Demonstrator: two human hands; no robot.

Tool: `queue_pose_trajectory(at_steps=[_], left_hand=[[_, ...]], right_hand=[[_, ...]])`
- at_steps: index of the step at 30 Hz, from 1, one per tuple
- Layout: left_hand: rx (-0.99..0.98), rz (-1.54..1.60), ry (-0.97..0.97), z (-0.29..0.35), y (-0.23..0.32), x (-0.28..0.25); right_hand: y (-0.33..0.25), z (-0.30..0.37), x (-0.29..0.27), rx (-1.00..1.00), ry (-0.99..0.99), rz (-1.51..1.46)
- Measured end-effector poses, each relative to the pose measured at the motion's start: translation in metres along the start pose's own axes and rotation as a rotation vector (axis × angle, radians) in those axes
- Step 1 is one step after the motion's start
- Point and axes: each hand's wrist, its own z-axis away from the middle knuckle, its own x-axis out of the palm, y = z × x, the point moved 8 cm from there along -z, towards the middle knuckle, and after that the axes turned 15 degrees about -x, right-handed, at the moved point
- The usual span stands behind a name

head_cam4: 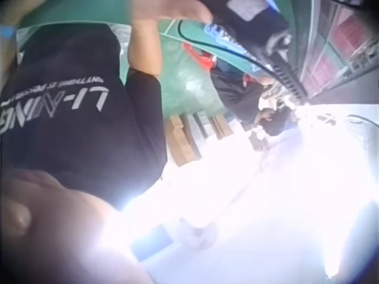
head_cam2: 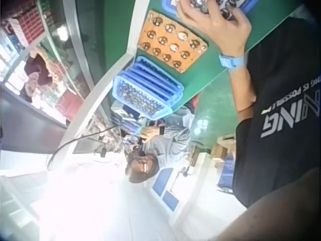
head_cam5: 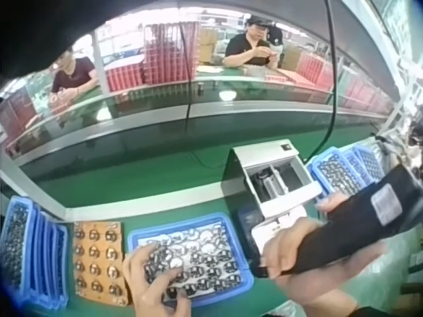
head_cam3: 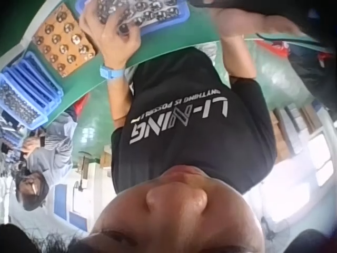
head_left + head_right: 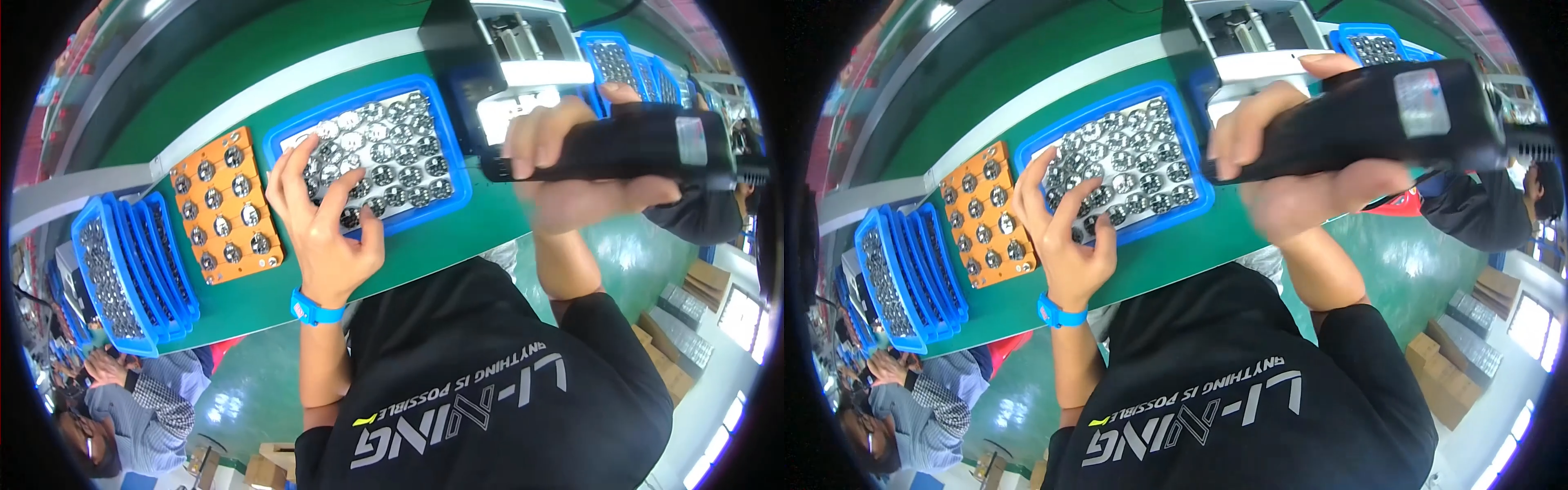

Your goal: The person assembles electronic components onto PCB boards using an electric screwdriver.

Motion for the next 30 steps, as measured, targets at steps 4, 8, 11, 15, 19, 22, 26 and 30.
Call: queue_pose_trajectory(at_steps=[4,8,11,15,19,22,26,30], left_hand=[[-0.010,0.007,-0.033,0.001,0.000,0.004],[-0.084,0.005,-0.114,0.002,-0.008,0.014],[-0.100,0.018,-0.115,0.001,-0.011,0.013],[-0.093,0.040,-0.092,0.003,-0.014,0.013],[-0.097,0.052,-0.080,0.003,-0.015,0.012],[-0.116,0.031,-0.058,0.000,-0.011,0.009],[-0.114,0.009,-0.028,0.001,-0.015,0.014],[-0.118,0.017,-0.004,0.000,-0.016,0.018]], right_hand=[[0.037,0.021,0.038,-0.046,-0.040,-0.068],[0.068,0.039,0.049,0.138,0.056,0.126],[0.075,0.043,0.053,0.200,0.037,0.219],[0.078,0.045,0.055,0.189,0.016,0.226],[0.080,0.046,0.061,0.224,-0.030,0.207],[0.082,0.049,0.061,0.222,-0.059,0.208],[0.092,0.055,0.072,0.277,-0.192,0.070],[0.104,0.065,0.064,0.331,-0.177,-0.034]])
